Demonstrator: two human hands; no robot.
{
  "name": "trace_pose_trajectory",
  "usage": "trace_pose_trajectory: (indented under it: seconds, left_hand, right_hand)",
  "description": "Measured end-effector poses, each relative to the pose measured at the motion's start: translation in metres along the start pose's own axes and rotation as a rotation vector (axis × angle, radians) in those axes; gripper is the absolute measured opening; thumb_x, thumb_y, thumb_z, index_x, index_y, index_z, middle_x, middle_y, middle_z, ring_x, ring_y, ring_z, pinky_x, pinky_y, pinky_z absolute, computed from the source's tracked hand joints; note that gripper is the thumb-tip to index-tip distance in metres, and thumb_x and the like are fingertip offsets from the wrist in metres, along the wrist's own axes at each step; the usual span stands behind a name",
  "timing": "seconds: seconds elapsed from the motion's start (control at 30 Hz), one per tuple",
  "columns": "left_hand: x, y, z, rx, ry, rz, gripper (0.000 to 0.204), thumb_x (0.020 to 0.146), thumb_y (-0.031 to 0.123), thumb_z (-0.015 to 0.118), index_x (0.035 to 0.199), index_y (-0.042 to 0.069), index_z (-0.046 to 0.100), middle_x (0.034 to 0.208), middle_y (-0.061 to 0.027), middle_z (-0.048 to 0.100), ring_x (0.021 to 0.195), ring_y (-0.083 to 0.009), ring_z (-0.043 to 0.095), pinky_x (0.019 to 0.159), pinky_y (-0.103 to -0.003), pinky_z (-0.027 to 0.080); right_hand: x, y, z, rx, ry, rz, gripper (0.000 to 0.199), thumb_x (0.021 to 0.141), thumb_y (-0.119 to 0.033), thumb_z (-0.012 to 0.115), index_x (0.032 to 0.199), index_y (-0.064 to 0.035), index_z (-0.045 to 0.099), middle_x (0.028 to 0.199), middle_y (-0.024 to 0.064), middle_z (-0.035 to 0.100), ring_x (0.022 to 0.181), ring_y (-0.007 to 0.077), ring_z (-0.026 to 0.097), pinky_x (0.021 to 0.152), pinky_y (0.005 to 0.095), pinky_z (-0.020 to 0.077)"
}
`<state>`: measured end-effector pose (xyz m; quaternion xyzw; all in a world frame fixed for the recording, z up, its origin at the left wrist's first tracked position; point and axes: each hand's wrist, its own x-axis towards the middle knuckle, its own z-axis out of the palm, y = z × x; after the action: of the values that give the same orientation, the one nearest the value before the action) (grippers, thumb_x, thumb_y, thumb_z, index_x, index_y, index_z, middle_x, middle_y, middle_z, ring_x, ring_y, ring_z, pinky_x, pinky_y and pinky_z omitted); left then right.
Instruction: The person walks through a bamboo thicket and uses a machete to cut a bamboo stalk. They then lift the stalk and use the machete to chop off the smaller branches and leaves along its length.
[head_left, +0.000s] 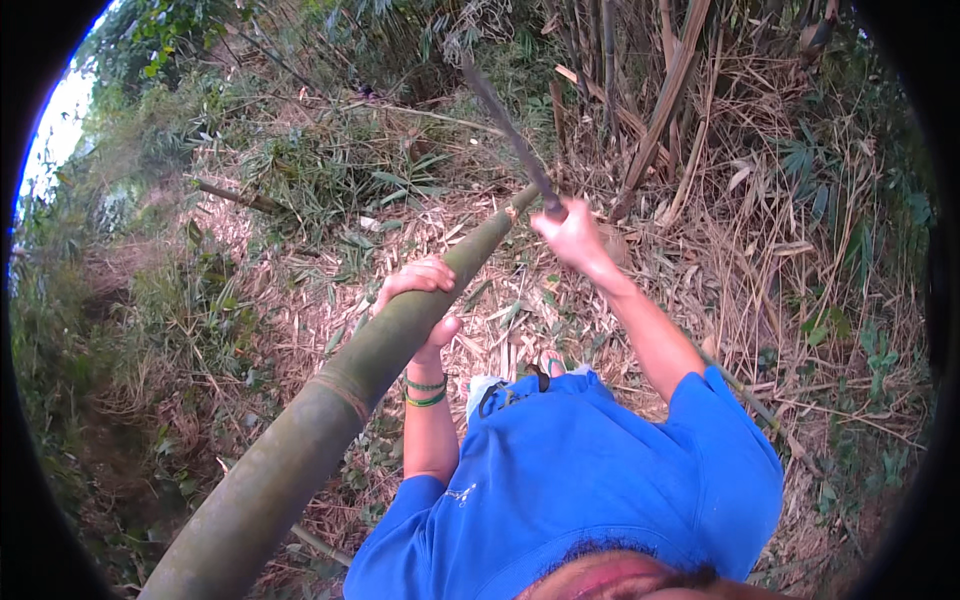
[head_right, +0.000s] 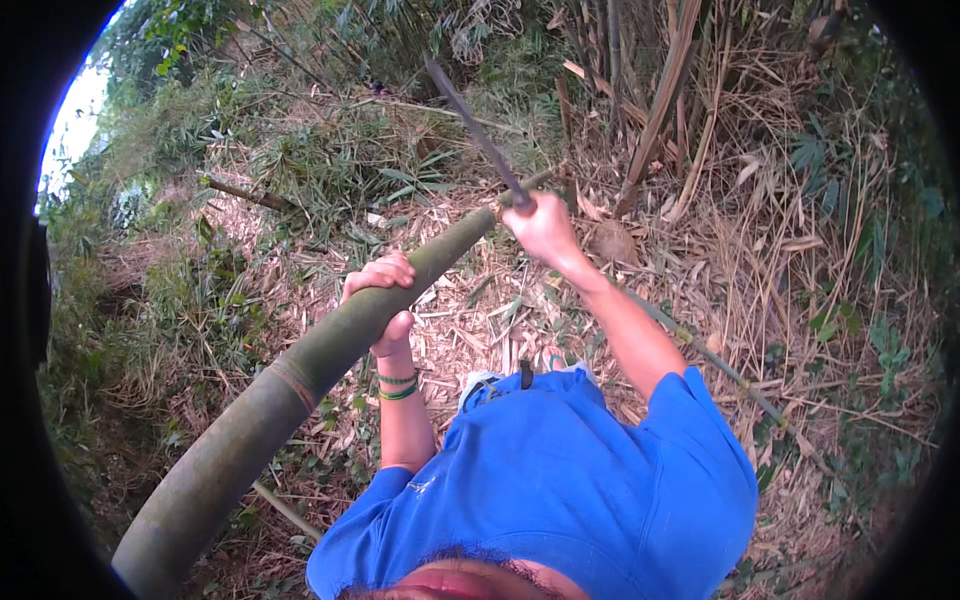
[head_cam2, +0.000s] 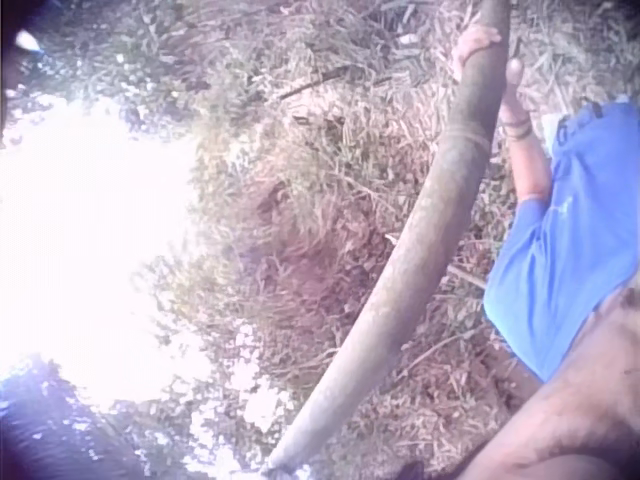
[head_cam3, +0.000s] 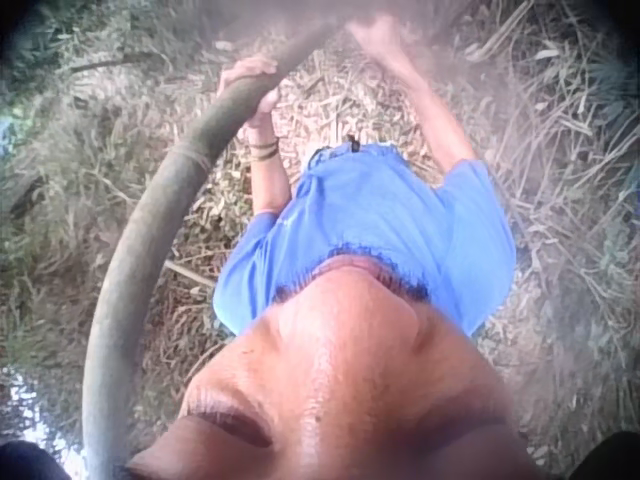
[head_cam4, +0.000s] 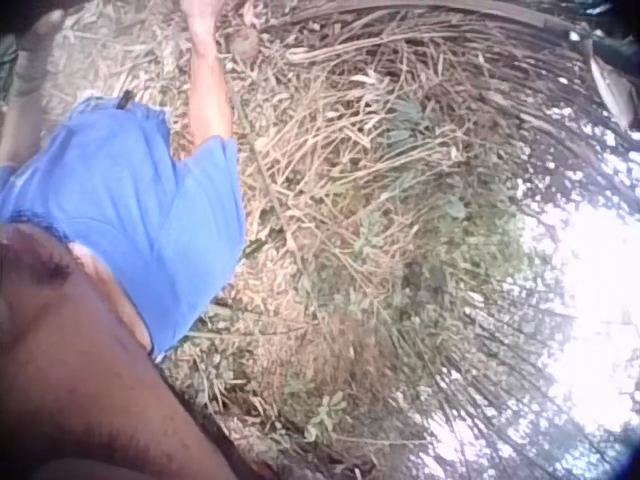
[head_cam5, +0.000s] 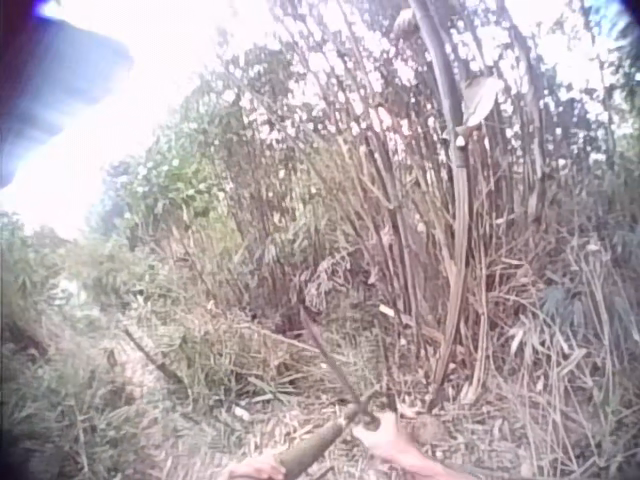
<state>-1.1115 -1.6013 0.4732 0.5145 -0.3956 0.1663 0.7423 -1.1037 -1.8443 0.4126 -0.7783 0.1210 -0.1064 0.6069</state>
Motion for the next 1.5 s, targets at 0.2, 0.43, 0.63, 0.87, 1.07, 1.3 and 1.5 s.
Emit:
trace_pose_trajectory:
  seconds: [0.2, 0.43, 0.63, 0.87, 1.07, 1.3, 1.5]
  left_hand:
    - [0.002, 0.006, 0.005, -0.023, 0.021, -0.025, 0.048, 0.07, 0.026, 0.086, 0.096, 0.001, 0.054, 0.087, -0.0134, 0.063, 0.083, -0.0258, 0.061, 0.088, -0.046, 0.048]
    - [-0.007, -0.003, 0.0, 0.012, 0.054, 0.002, 0.047, 0.069, 0.023, 0.085, 0.097, 0.001, 0.054, 0.088, -0.0126, 0.063, 0.084, -0.0263, 0.061, 0.086, -0.046, 0.049]
    - [-0.008, 0.005, 0.002, -0.005, 0.02, -0.022, 0.046, 0.07, 0.023, 0.085, 0.097, 0.001, 0.054, 0.087, -0.0127, 0.063, 0.083, -0.0258, 0.06, 0.084, -0.045, 0.049]
    - [-0.002, 0.022, -0.002, 0.086, 0.039, 0.033, 0.048, 0.07, 0.026, 0.084, 0.096, 0.002, 0.053, 0.085, -0.0121, 0.061, 0.082, -0.0261, 0.059, 0.084, -0.045, 0.048]
    - [-0.007, 0.0, 0.0, 0.01, 0.047, 0.018, 0.045, 0.07, 0.023, 0.084, 0.095, 0.001, 0.054, 0.085, -0.0138, 0.062, 0.083, -0.0271, 0.061, 0.085, -0.046, 0.049]
    - [-0.01, -0.006, -0.001, 0.029, 0.039, 0.024, 0.049, 0.069, 0.026, 0.086, 0.097, 0.003, 0.053, 0.085, -0.0135, 0.063, 0.083, -0.0268, 0.061, 0.084, -0.046, 0.049]
    - [-0.01, -0.001, -0.001, 0.036, 0.086, -0.022, 0.048, 0.069, 0.025, 0.085, 0.095, 0.002, 0.053, 0.086, -0.0135, 0.063, 0.084, -0.0271, 0.06, 0.087, -0.046, 0.047]
  right_hand:
    - [-0.032, 0.076, 0.021, -0.132, 0.129, -0.154, 0.021, 0.083, -0.017, 0.065, 0.068, -0.0037, 0.061, 0.055, 0.0061, 0.058, 0.051, 0.0186, 0.057, 0.05, 0.0363, 0.0448]
    - [-0.013, 0.011, 0.016, -0.174, -0.047, -0.07, 0.022, 0.078, -0.02, 0.065, 0.069, -0.0004, 0.059, 0.058, 0.01, 0.06, 0.054, 0.0184, 0.057, 0.053, 0.0354, 0.0459]
    - [-0.03, 0.077, 0.032, -0.128, 0.135, -0.225, 0.024, 0.082, -0.018, 0.063, 0.064, -0.0048, 0.054, 0.054, 0.0069, 0.053, 0.049, 0.0168, 0.053, 0.047, 0.0354, 0.0423]
    - [-0.029, 0.137, -0.023, -0.055, -0.071, 0.303, 0.02, 0.081, -0.018, 0.066, 0.07, -0.0017, 0.061, 0.06, 0.0062, 0.062, 0.049, 0.0148, 0.057, 0.045, 0.0334, 0.0418]
    - [-0.035, 0.013, -0.014, 0.487, 0.093, -0.172, 0.023, 0.084, -0.01, 0.065, 0.064, -0.0112, 0.053, 0.05, -0.0016, 0.052, 0.042, 0.0071, 0.047, 0.041, 0.0258, 0.0351]
    - [-0.05, 0.153, 0.021, 0.06, -0.087, 0.637, 0.016, 0.079, -0.012, 0.066, 0.067, -0.0049, 0.058, 0.058, 0.0042, 0.057, 0.044, 0.012, 0.05, 0.04, 0.0312, 0.0388]
    - [-0.024, 0.062, 0.008, 0.461, -0.181, 0.05, 0.026, 0.08, -0.011, 0.065, 0.059, -0.0091, 0.05, 0.052, -0.0003, 0.053, 0.044, 0.0093, 0.048, 0.04, 0.0304, 0.0364]
